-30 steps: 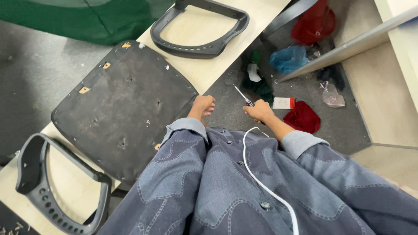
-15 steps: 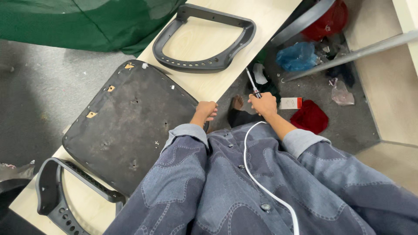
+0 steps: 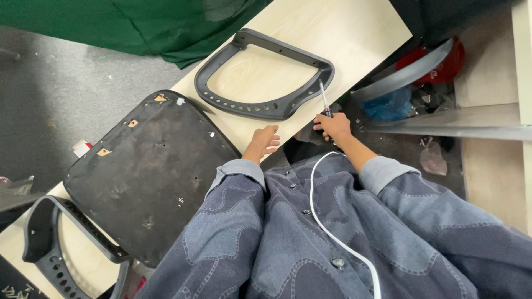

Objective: The person uses a screwdriver to attach a black plastic frame to a chair seat base. They align the frame, insert screws, and tighten them to secure the component to the seat.

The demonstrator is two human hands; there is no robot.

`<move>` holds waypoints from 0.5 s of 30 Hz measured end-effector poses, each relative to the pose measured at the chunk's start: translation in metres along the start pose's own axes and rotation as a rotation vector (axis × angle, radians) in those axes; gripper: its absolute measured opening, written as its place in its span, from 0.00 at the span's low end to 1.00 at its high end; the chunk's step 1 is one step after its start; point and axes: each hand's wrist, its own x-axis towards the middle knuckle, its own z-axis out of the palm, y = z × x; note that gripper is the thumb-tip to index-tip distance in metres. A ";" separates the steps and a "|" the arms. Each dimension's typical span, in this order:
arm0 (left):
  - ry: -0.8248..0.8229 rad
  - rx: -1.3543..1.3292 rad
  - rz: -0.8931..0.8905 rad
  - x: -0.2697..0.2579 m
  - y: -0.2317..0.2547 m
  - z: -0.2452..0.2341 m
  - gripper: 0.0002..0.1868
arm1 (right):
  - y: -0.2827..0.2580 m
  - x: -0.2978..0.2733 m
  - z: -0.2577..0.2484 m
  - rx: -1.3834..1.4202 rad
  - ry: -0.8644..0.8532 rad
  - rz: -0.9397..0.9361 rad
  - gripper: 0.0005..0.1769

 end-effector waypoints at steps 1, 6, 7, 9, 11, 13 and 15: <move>-0.018 -0.021 -0.011 0.003 0.004 0.008 0.30 | -0.005 0.008 -0.005 -0.013 -0.067 0.017 0.14; 0.060 -0.373 -0.138 0.045 0.032 0.043 0.34 | -0.027 0.049 -0.029 -0.107 -0.289 0.085 0.16; 0.094 -0.453 -0.177 0.055 0.037 0.050 0.34 | -0.033 0.057 -0.033 -0.121 -0.291 0.089 0.16; 0.105 -0.737 -0.298 0.079 0.044 0.062 0.34 | -0.041 0.073 -0.043 -0.148 -0.297 0.102 0.15; 0.136 -0.988 -0.368 0.103 0.050 0.073 0.34 | -0.049 0.085 -0.053 -0.145 -0.306 0.048 0.16; 0.196 -1.210 -0.391 0.124 0.047 0.080 0.33 | -0.059 0.095 -0.061 -0.148 -0.314 0.020 0.16; 0.182 -1.289 -0.388 0.138 0.033 0.084 0.30 | -0.067 0.103 -0.069 -0.157 -0.314 0.023 0.16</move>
